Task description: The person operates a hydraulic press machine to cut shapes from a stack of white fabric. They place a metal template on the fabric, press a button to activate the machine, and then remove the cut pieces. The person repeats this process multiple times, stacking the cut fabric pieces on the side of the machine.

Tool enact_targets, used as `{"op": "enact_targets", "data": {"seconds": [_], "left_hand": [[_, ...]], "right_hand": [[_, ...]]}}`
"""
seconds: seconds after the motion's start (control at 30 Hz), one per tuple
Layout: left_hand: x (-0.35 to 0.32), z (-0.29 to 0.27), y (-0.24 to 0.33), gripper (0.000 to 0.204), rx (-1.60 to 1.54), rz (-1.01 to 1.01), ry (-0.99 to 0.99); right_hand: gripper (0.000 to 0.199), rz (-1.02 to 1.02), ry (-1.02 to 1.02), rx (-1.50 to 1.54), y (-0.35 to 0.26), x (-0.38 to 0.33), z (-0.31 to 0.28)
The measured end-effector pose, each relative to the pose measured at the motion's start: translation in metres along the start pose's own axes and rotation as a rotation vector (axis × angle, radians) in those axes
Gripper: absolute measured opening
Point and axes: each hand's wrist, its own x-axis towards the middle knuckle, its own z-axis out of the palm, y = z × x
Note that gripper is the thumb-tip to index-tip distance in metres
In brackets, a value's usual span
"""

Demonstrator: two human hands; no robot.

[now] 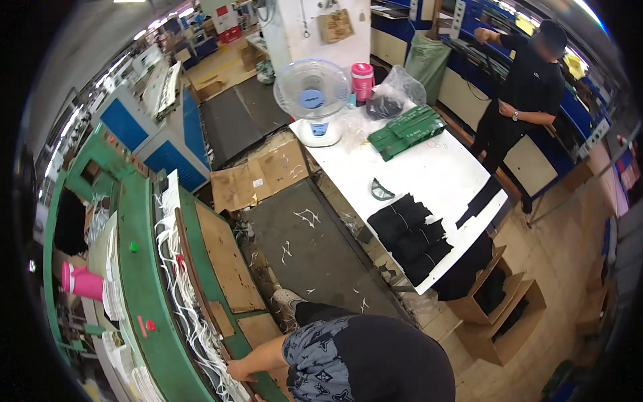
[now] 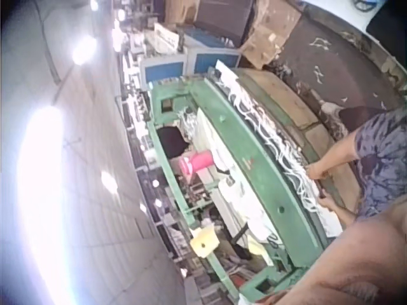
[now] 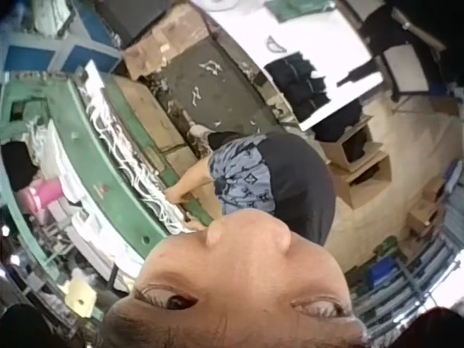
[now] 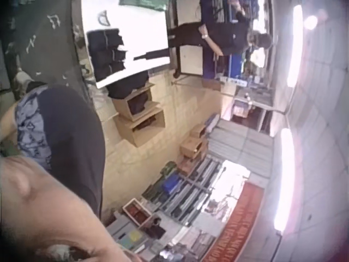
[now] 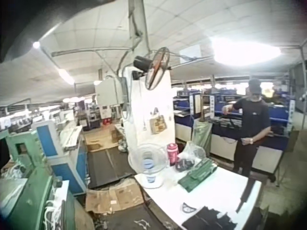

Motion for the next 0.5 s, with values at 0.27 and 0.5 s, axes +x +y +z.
{"op": "enact_targets", "data": {"seconds": [0.27, 0.5], "left_hand": [[0.025, 0.009, 0.029, 0.043, -0.051, 0.008, -0.027], [0.06, 0.007, 0.046, 0.06, -0.04, 0.012, -0.059]], "right_hand": [[0.066, -0.027, 0.208, -0.082, 0.005, -0.003, -0.021], [0.075, -0.137, -0.077, -0.032, 0.017, -0.05, -0.045]]}}
